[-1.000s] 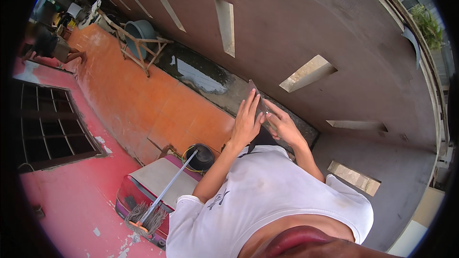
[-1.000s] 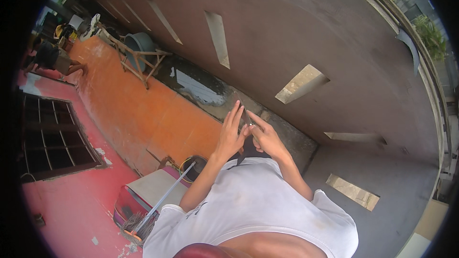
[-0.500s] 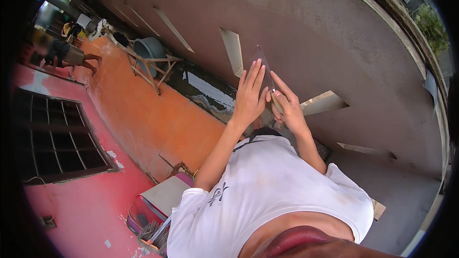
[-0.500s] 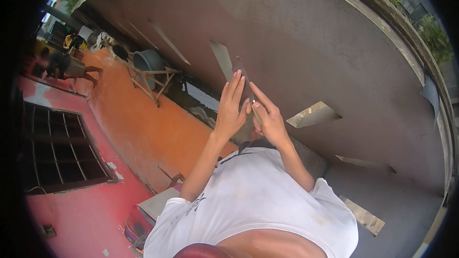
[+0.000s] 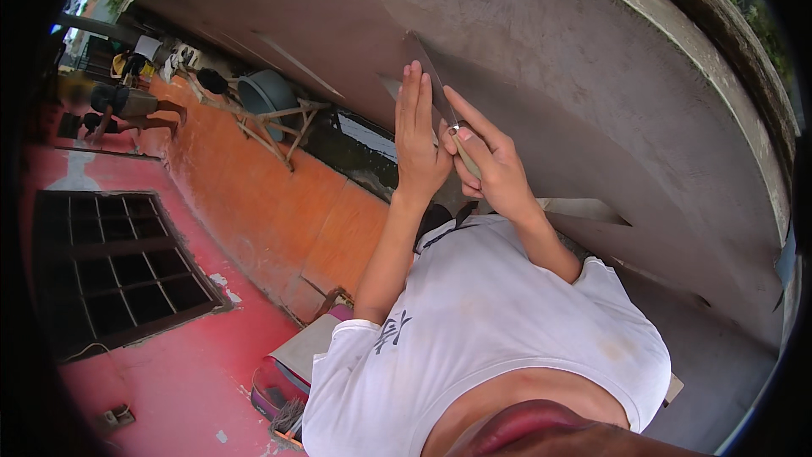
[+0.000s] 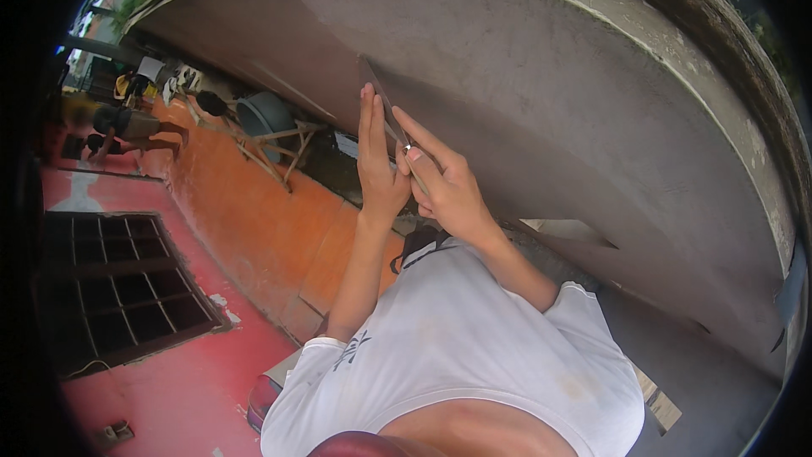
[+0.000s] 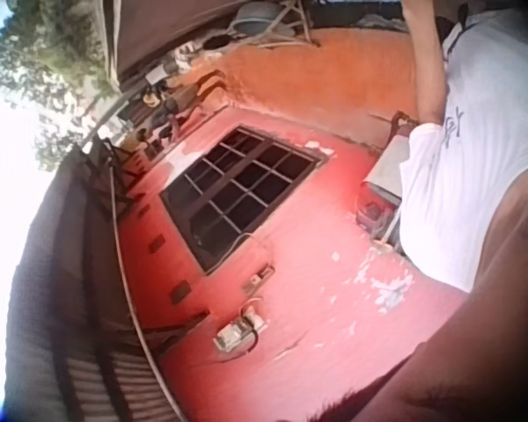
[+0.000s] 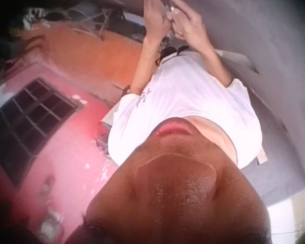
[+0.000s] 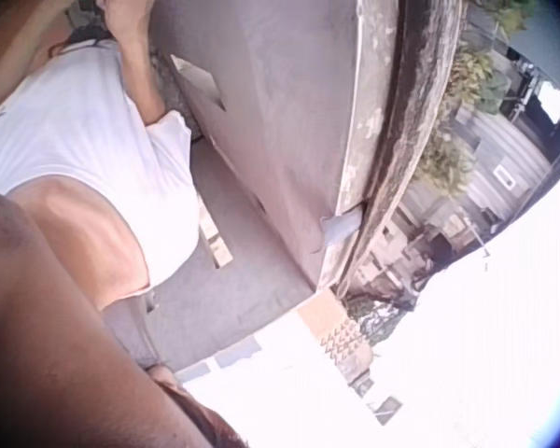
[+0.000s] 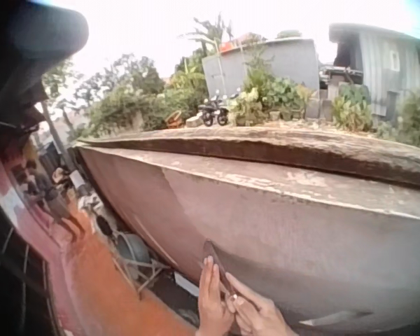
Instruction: The person uses a trowel to apply and smooth plaster on a ceiling surface. They repeatedly spread material across the ceiling, pause to wipe the trowel with a cloth, and continue smoothing the surface.
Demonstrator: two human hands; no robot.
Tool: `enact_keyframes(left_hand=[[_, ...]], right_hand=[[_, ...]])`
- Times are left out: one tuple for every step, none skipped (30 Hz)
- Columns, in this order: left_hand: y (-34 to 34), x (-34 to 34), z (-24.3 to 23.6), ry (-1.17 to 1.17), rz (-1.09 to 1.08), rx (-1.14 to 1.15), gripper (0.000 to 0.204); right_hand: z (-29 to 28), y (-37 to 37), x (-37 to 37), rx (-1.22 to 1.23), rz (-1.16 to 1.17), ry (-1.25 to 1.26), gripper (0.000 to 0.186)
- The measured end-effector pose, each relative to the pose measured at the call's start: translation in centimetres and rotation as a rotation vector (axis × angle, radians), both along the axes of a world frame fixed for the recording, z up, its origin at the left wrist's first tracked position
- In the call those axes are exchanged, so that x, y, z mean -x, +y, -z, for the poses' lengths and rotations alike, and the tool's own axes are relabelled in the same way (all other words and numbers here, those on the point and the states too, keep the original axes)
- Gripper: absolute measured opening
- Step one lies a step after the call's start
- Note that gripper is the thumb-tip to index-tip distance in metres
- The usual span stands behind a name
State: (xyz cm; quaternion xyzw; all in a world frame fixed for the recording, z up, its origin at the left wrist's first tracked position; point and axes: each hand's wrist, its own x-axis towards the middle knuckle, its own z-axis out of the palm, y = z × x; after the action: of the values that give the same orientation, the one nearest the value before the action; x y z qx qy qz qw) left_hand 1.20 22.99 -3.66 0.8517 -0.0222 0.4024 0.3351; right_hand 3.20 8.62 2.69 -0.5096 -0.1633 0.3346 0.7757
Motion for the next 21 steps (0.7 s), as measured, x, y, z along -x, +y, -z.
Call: enact_keyframes(left_hand=[[0.2, -0.1, -0.2, 0.01, -0.008, -0.009, 0.071], [0.4, -0.1, -0.3, 0.019, -0.014, -0.018, 0.071], [0.6, -0.1, -0.3, 0.028, -0.027, -0.029, 0.071], [0.7, -0.2, 0.0, 0.017, -0.024, -0.048, 0.073], [0.7, -0.3, 0.0, 0.01, -0.016, -0.063, 0.073], [0.1, -0.2, 0.0, 0.003, -0.001, -0.075, 0.074], [-0.4, -0.3, 0.1, -0.003, 0.015, -0.082, 0.075], [-1.2, -0.2, 0.0, 0.011, 0.06, -0.095, 0.075], [-2.1, 0.3, -0.2, 0.026, 0.086, -0.107, 0.075], [-3.1, 0.5, -0.3, 0.039, 0.116, -0.114, 0.076], [-4.0, 0.4, -0.4, 0.021, 0.158, -0.096, 0.075], [-5.1, 0.7, -0.5, 0.006, 0.199, -0.072, 0.075], [-6.2, 0.8, -0.6, -0.013, 0.241, -0.055, 0.075], [-7.2, 0.6, -0.6, -0.077, 0.269, -0.027, 0.076], [-7.9, 0.3, -0.4, -0.088, 0.312, 0.013, 0.076], [-8.6, 0.1, -0.3, -0.099, 0.352, 0.051, 0.076], [-9.2, 0.2, -0.2, -0.109, 0.387, 0.09, 0.076], [-9.5, 0.1, -0.4, -0.081, 0.429, 0.11, 0.077], [-9.7, 0.0, -0.5, -0.079, 0.434, 0.108, 0.077], [-9.8, 0.0, -0.6, -0.076, 0.435, 0.105, 0.077], [-9.8, -0.1, -0.8, -0.072, 0.443, 0.101, 0.077]], right_hand=[[0.1, 0.1, -0.2, -0.01, -0.007, 0.004, 0.052], [0.3, 0.1, -0.5, -0.02, -0.012, 0.008, 0.053], [0.3, 0.3, -0.6, -0.031, -0.025, 0.011, 0.054], [0.5, -0.1, -0.7, -0.007, -0.048, 0.001, 0.054], [0.7, -1.0, -0.8, 0.018, -0.068, -0.008, 0.054], [1.0, -2.3, -0.5, 0.045, -0.081, -0.018, 0.054], [1.1, -3.6, -0.2, 0.041, -0.079, 0.0, 0.055], [0.8, -5.1, 0.2, 0.036, -0.071, 0.017, 0.056], [0.6, -6.4, 0.6, 0.032, -0.083, 0.035, 0.057], [0.3, -7.9, 1.0, 0.046, -0.082, 0.013, 0.058], [-0.2, -9.3, 1.3, 0.061, -0.078, -0.009, 0.059], [-0.7, -10.7, 2.0, 0.081, -0.077, -0.027, 0.061], [-1.1, -11.8, 2.6, 0.132, -0.054, -0.075, 0.061], [-1.5, -12.8, 3.1, 0.184, -0.033, -0.122, 0.062], [-2.2, -13.4, 3.7, 0.232, -0.008, -0.177, 0.062], [-2.8, -13.7, 4.3, 0.304, 0.045, -0.167, 0.064], [-3.0, -14.0, 4.8, 0.337, 0.073, -0.164, 0.064], [-3.1, -14.2, 5.2, 0.367, 0.108, -0.165, 0.064], [-3.1, -14.3, 5.4, 0.396, 0.139, -0.166, 0.064], [-3.2, -14.3, 5.5, 0.411, 0.157, -0.152, 0.064], [-3.4, -14.2, 5.6, 0.425, 0.182, -0.136, 0.063]])
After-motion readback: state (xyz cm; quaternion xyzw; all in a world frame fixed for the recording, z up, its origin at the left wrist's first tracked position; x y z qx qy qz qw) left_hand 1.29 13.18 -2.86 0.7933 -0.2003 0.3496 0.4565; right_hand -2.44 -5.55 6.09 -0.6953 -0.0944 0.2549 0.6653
